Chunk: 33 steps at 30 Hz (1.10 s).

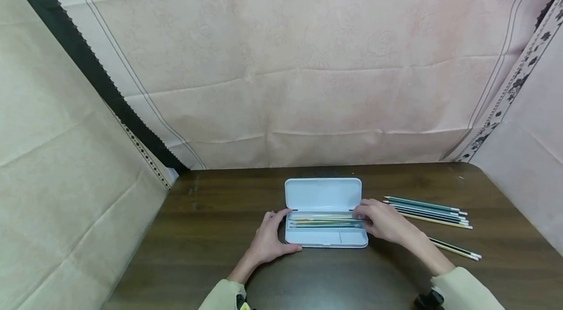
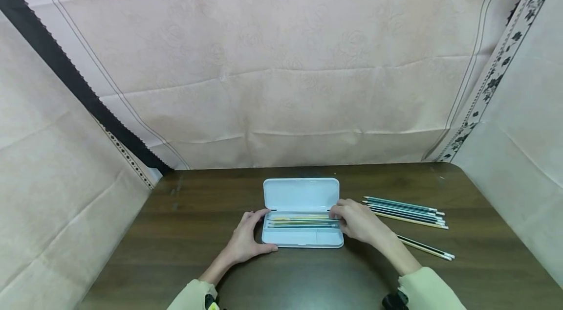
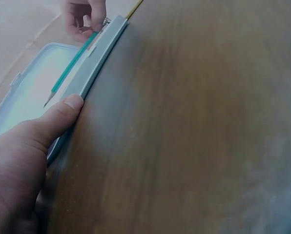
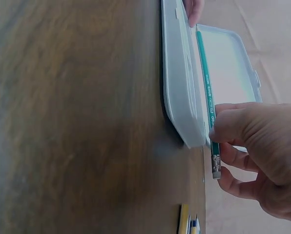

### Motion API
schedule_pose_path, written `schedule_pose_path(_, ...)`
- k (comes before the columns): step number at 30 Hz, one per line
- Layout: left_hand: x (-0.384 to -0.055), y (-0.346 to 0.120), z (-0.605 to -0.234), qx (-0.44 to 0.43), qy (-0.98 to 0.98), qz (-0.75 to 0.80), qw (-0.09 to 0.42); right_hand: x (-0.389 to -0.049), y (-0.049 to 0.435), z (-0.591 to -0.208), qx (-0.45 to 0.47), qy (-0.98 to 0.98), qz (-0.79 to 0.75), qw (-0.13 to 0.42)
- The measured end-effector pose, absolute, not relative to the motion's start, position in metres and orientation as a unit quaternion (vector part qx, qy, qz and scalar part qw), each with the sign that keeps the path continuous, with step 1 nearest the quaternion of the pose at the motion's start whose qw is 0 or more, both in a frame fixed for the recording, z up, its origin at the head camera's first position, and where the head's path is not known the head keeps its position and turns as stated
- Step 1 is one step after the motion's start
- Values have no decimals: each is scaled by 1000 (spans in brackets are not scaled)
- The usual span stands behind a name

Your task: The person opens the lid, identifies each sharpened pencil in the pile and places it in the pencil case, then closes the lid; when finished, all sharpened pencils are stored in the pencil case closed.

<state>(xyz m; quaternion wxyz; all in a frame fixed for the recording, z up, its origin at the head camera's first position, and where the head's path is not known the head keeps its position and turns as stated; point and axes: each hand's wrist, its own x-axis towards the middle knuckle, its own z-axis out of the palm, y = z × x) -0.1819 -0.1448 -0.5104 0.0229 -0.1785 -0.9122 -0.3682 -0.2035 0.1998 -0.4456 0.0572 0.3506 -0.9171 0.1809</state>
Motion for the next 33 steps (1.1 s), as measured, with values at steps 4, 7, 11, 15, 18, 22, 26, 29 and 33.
schedule_pose_path(4,-181,-146,-511,-173,-914,-367,19,-204,193,-447,359,-914,176,65)
schedule_pose_path(7,-181,-146,-512,-171,-915,-365,19,-204,189,-448,367,-911,175,67)
schedule_pose_path(11,-181,-147,-511,-173,-914,-365,19,-205,183,-449,374,-907,179,74)
schedule_pose_path(15,-181,-146,-510,-175,-913,-369,18,-206,178,-449,384,-902,177,82)
schedule_pose_path(18,-181,-145,-509,-176,-912,-370,18,-207,175,-449,384,-903,176,77)
schedule_pose_path(22,-181,-145,-509,-176,-913,-368,18,-208,172,-450,381,-905,176,64)
schedule_pose_path(26,-182,-145,-508,-176,-914,-366,17,-210,169,-451,387,-903,177,63)
schedule_pose_path(29,-182,-145,-509,-176,-913,-367,19,-211,167,-452,392,-900,182,63)
schedule_pose_path(33,-181,-146,-510,-178,-913,-367,20,-211,163,-453,399,-897,182,61)
